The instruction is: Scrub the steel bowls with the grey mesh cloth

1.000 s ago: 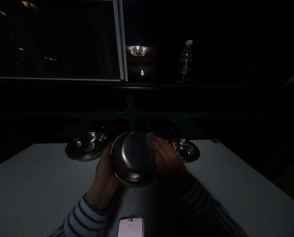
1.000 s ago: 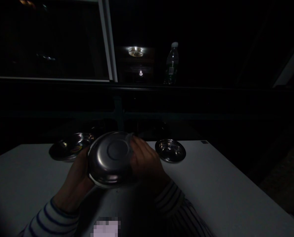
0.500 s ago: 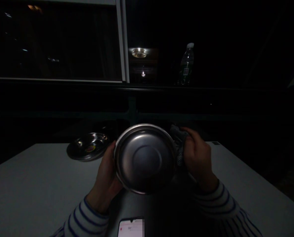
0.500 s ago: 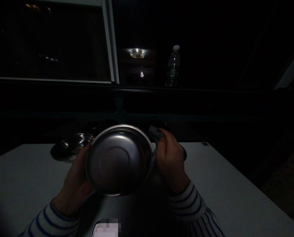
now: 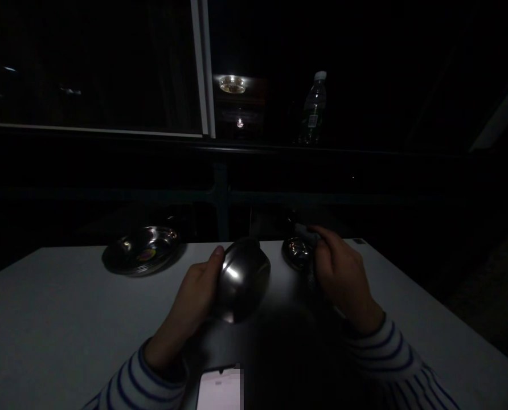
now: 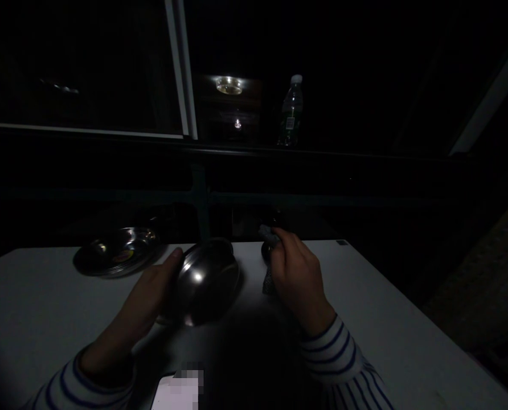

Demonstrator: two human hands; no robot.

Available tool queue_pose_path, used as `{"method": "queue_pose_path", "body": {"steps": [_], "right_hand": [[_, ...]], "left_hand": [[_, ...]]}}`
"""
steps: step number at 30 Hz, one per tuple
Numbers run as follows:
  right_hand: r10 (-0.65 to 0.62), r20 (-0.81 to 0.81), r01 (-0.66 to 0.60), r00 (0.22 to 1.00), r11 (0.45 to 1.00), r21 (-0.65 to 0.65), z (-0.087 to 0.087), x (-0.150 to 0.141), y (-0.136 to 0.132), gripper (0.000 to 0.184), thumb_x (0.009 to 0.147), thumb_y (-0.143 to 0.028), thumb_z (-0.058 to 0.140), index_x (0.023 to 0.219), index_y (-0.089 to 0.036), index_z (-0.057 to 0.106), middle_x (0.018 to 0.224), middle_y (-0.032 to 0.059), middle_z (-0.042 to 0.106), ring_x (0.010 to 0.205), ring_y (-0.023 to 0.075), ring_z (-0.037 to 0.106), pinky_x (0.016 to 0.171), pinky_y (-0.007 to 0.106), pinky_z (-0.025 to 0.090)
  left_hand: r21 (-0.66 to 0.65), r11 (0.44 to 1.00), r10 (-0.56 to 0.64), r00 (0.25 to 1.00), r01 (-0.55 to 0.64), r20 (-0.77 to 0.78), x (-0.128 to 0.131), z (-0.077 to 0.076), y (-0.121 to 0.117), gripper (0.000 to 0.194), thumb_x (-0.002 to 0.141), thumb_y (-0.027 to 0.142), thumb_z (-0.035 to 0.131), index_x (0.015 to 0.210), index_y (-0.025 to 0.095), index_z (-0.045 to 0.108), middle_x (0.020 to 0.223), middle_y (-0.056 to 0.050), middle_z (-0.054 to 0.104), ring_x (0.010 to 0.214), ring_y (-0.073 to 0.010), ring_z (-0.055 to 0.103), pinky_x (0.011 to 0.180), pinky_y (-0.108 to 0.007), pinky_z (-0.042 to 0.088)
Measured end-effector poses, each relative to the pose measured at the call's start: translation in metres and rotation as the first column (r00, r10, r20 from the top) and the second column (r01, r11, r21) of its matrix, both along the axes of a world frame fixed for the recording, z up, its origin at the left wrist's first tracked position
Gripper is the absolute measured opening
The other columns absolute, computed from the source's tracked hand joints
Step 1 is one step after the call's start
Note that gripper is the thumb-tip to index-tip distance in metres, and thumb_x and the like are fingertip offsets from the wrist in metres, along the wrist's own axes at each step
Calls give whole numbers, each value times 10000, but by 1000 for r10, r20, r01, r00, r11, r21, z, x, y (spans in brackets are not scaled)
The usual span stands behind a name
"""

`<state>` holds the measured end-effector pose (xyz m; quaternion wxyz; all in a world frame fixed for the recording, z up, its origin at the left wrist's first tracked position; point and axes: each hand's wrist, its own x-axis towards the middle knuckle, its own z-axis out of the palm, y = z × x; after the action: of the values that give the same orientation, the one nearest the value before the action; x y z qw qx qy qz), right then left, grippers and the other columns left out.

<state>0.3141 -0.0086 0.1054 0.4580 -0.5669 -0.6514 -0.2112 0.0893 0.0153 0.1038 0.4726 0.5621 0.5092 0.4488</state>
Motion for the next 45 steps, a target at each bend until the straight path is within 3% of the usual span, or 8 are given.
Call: {"method": "queue_pose_path", "body": {"steps": [8,14,20,24,28,36,40,45], "right_hand": [[8,54,0,999,989,-150,-40,23,-19,338,847,-210,320,1091,-138,543,1061,121,642,966,219,612,830,372,496],[25,-199,-67,980,976,-209,-60,28,-28,354,848,-272,329,1087,-141,556,1044,113,647,949,216,611,821,360,484],[-15,-729,-277,685,919,-279,-66,26,-22,367,790,-369,397,1032,-175,592,1076,80,637,983,213,584,830,332,454],[-11,-873,-372,487,902,-219,-70,26,-16,306,727,-349,479,937,-185,629,1054,69,647,979,218,578,824,320,443],[1,-925,-428,379,887,-174,-74,23,-15,272,715,-352,532,904,-190,643,1002,54,665,960,217,583,797,316,447],[6,-971,-579,239,804,-137,-76,18,-15,253,672,-365,626,858,-200,673,873,20,694,873,194,615,753,275,461],[0,-975,-612,220,779,-138,-77,21,-14,284,671,-361,640,897,-193,681,893,29,697,899,195,612,749,264,459],[-15,-980,-606,199,784,-135,-75,25,-15,310,660,-372,649,900,-177,681,899,47,700,872,206,621,772,292,460]], "left_hand": [[233,934,-113,844,270,-524,14,-23,-6,568,881,484,241,555,172,584,505,-28,595,502,-142,561,503,-234,360],[255,840,-120,623,479,-773,21,-31,-11,439,896,322,255,892,185,672,738,-82,703,612,-178,634,547,-264,415],[237,762,-159,528,603,-834,26,-48,-11,281,828,304,444,1006,240,652,948,-80,704,811,-229,656,676,-334,482],[156,756,-165,415,636,-895,26,-54,-9,302,829,289,440,1032,191,641,974,-122,694,848,-268,656,688,-381,489],[79,779,-144,299,622,-943,26,-56,-7,301,826,315,444,945,153,667,898,-141,699,785,-268,664,643,-356,487],[122,747,-75,265,654,-961,35,-63,-11,319,850,322,404,926,132,648,876,-152,693,775,-268,659,644,-364,484],[193,730,-57,340,655,-939,36,-66,-10,310,844,351,425,910,145,647,895,-135,682,798,-255,645,679,-364,476],[280,731,-38,448,622,-893,17,-38,-18,316,781,365,528,999,153,613,998,-125,644,926,-248,592,785,-361,442]]}}
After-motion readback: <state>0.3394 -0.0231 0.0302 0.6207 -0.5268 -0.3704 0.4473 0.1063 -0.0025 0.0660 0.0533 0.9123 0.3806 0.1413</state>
